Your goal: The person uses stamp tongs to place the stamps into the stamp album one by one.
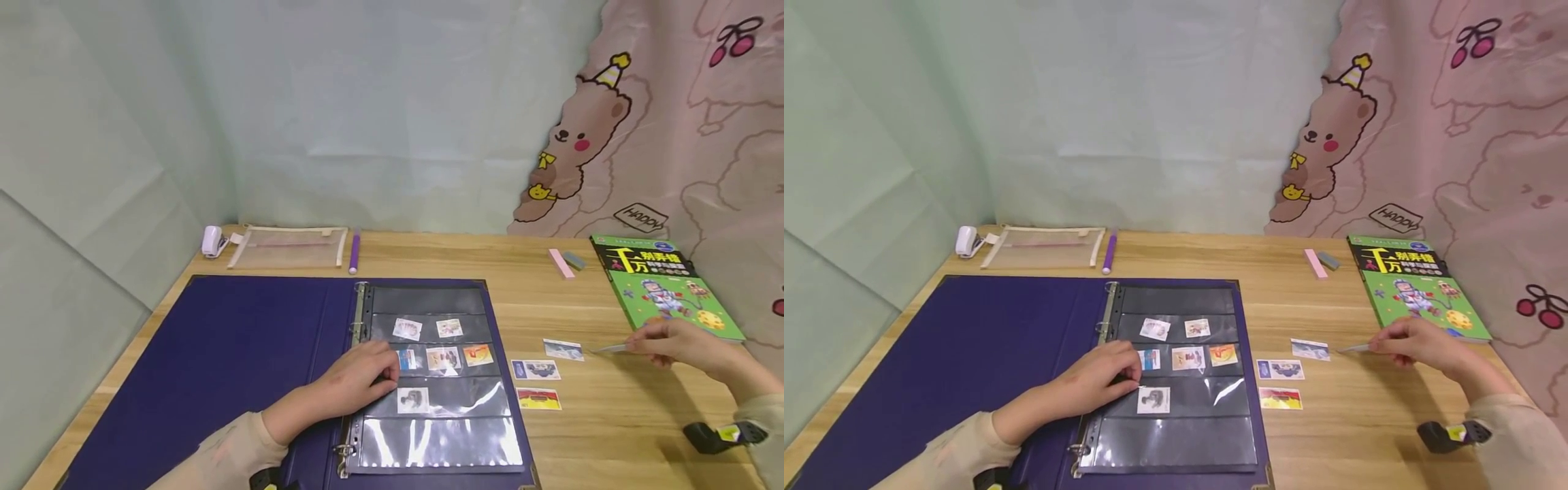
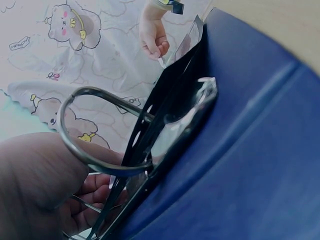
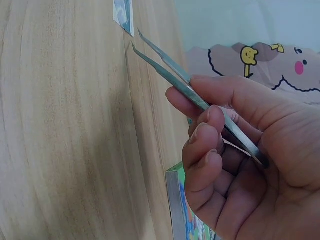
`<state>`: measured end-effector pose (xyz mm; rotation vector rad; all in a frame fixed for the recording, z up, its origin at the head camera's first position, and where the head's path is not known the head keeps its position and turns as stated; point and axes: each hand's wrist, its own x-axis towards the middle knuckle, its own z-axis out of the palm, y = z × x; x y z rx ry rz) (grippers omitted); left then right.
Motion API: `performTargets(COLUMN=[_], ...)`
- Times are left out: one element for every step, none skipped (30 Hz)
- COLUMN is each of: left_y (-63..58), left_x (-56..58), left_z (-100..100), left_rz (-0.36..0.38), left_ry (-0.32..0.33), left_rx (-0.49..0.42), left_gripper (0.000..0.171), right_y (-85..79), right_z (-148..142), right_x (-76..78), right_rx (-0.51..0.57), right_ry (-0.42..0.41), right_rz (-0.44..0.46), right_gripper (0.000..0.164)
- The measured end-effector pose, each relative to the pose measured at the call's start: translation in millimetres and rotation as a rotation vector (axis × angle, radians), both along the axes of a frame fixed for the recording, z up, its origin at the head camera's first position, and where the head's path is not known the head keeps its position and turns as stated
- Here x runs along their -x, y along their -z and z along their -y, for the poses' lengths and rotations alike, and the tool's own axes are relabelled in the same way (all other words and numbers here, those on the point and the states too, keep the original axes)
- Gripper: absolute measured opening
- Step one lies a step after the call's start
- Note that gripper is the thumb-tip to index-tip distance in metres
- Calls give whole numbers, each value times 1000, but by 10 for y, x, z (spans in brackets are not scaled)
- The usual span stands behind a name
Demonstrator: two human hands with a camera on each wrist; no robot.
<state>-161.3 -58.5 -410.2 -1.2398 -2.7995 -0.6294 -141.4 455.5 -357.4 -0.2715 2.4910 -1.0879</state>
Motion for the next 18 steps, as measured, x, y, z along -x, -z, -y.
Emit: performTargets(left_y=[4,6,9,10,11,12,12,12,13,14,15,17,18,20,21,23,24,25], left_x=[-1,-4,-6,-9,-13,-16,-20,-22,-22,-22,-20,-16,-13,-9,-5,0,4,9], left_z=[-1,2,7,15,23,33,41,48,51,50,47,43,35,29,22,15,9,2], left_rz=[2,3,2,-1,-3,-7,-11,-14,-18,-21,-23,-25,-26,-27,-28,-28,-27,-27], left_ry=[2,2,1,0,-2,-3,-4,-5,-4,-3,0,2,4,6,8,11,13,15], left_rx=[-1,-3,-4,-5,-7,-8,-9,-11,-11,-13,-15,-17,-19,-20,-22,-24,-25,-25], left_gripper=[14,14,15,15,16,16,16,17,17,17,17,17,17,17,17,16,16,16], right_y=[2,5,11,17,24,33,44,51,58,63,68,73,74,77,80,83,87,89], right_z=[1,4,11,20,31,40,49,55,56,52,46,38,31,24,17,12,8,4], right_x=[5,14,28,42,56,71,85,94,99,98,98,95,89,85,82,80,78,75], right_rx=[-5,-7,-7,-3,3,11,21,26,29,30,33,33,35,42,51,63,75,84], right_ry=[-1,-3,-9,-15,-18,-24,-27,-23,-18,-11,-4,0,5,3,-2,-10,-17,-28], right_rz=[2,8,13,18,26,34,47,59,66,74,84,87,90,92,93,93,93,88], right_gripper=[26,26,26,26,26,27,27,28,29,29,30,30,30,30,29,29,28,27])
